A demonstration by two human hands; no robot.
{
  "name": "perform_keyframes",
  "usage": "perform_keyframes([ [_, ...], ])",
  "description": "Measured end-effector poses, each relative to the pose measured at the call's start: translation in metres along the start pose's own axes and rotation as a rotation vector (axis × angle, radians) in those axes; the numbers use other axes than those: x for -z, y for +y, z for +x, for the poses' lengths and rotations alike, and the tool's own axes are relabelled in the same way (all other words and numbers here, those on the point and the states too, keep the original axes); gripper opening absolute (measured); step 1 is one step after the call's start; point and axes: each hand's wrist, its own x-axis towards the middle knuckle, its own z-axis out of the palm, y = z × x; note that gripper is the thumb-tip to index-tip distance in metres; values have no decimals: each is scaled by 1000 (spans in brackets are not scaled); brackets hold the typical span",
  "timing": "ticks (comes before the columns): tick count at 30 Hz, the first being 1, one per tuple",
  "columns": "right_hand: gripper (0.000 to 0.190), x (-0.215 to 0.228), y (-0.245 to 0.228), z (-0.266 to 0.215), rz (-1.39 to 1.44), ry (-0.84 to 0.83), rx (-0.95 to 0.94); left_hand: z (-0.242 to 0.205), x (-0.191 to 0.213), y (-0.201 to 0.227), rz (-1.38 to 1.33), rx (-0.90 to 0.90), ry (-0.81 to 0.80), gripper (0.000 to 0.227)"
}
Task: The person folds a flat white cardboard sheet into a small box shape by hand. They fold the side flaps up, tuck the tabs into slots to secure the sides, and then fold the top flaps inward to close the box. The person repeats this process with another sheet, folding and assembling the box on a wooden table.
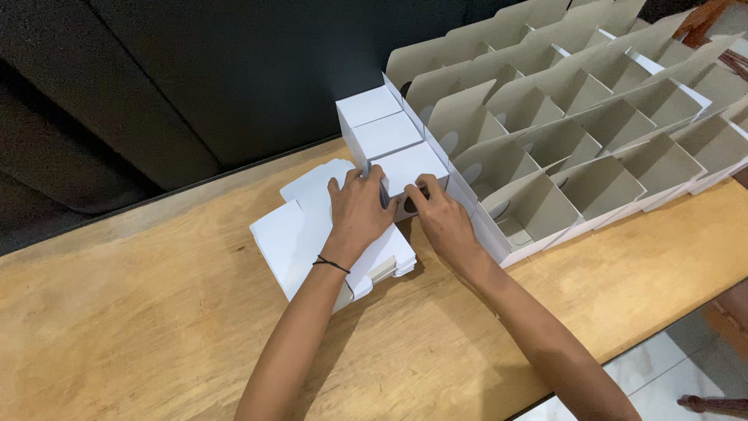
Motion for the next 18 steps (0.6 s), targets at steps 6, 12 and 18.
perform_keyframes([
  [6, 25, -11, 10, 3, 144, 70, 18, 2, -9, -7, 4, -13, 38, 39],
  [12, 22, -13, 10, 0, 177, 119, 12, 3, -9, -7, -5, -21, 61, 39],
  [18, 24, -3, 6, 4, 236, 61, -28, 3, -9, -8, -20, -23, 59, 40],
])
